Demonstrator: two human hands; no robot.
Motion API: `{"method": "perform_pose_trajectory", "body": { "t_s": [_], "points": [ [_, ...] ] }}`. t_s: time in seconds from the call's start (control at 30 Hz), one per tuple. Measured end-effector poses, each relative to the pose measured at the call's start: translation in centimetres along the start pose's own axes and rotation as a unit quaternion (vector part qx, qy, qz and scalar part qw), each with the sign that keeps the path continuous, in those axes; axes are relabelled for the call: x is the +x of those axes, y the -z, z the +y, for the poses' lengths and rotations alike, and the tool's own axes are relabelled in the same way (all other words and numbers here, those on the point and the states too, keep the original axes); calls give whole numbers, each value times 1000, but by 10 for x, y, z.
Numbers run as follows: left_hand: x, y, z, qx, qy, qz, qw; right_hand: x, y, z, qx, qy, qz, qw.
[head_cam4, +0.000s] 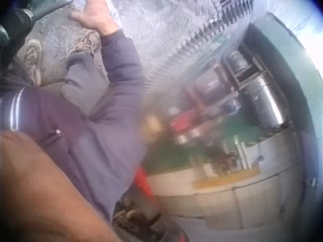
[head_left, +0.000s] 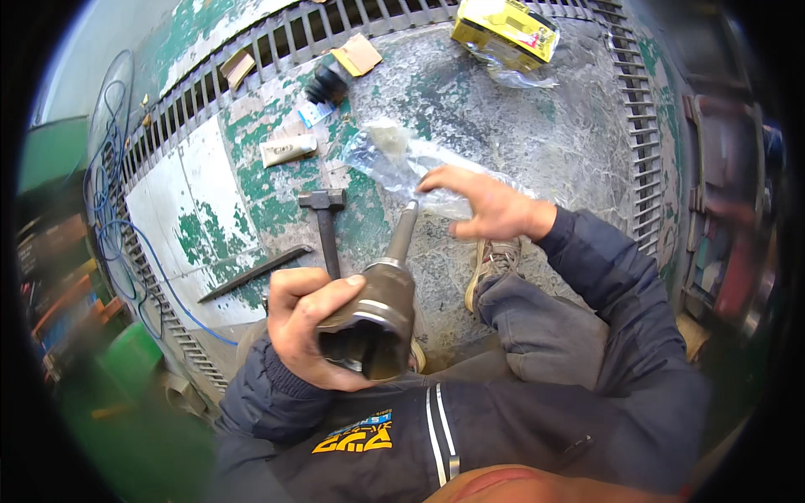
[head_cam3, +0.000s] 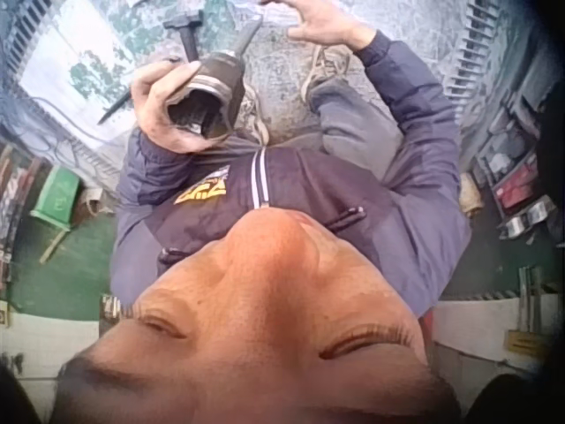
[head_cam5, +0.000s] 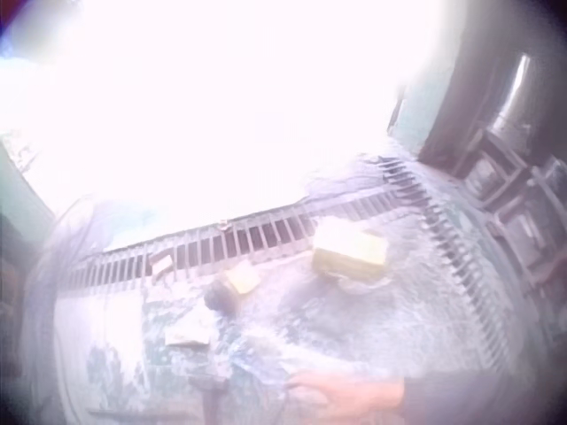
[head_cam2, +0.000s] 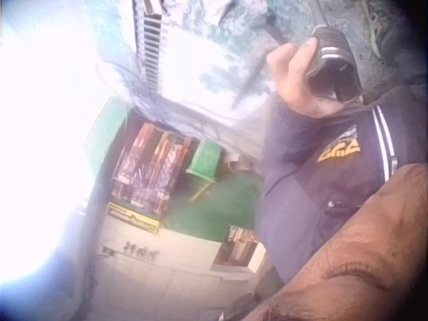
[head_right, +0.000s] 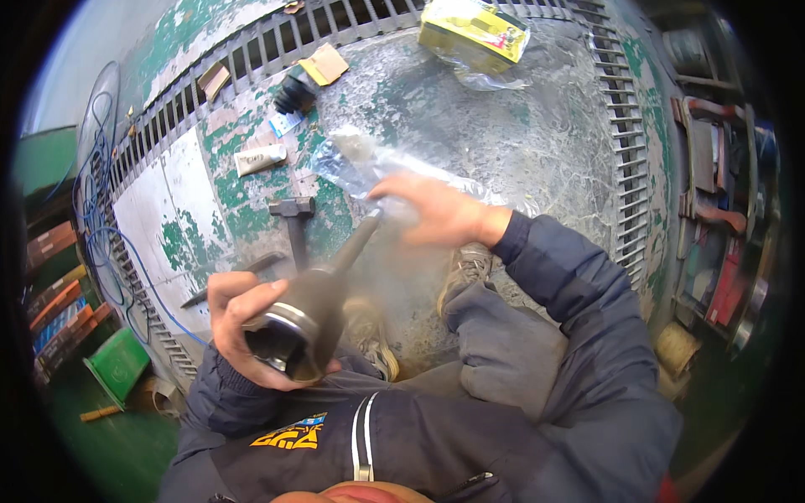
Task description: The person unpacks a new car part from a plastic bag and cardboard box, then uses a hammer to tap a metal sleeve onto a shaft. They also handle a rubber boot and a small metal ring, and briefly work under a vehicle with a screwdriver.
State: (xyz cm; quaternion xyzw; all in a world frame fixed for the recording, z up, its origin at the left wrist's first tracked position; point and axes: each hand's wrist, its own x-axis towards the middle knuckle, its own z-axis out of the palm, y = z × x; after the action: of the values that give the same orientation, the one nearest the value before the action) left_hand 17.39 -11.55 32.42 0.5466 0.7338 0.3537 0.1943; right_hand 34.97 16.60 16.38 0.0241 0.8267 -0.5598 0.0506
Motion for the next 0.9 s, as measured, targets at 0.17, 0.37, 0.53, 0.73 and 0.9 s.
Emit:
{"method": "perform_pose_trajectory", "body": {
  "t_s": [0.17,0.37,0.53,0.73,0.9],
  "points": [
    [-22,-5,-11,-11,57,24,998,70,-4,63,-144,-117,45,982],
    [-27,-22,-6,-51,26,81,995,195,-52,77,-345,-66,45,935],
    [-45,-19,-5,-51,37,97,993,214,-71,81,-443,-108,-73,887],
    [-57,-13,-5,-40,67,128,989,209,-58,95,-436,-191,-125,870],
    [-48,-10,-8,-41,54,137,988,194,-25,106,-339,-210,-36,916]
  ]
}}
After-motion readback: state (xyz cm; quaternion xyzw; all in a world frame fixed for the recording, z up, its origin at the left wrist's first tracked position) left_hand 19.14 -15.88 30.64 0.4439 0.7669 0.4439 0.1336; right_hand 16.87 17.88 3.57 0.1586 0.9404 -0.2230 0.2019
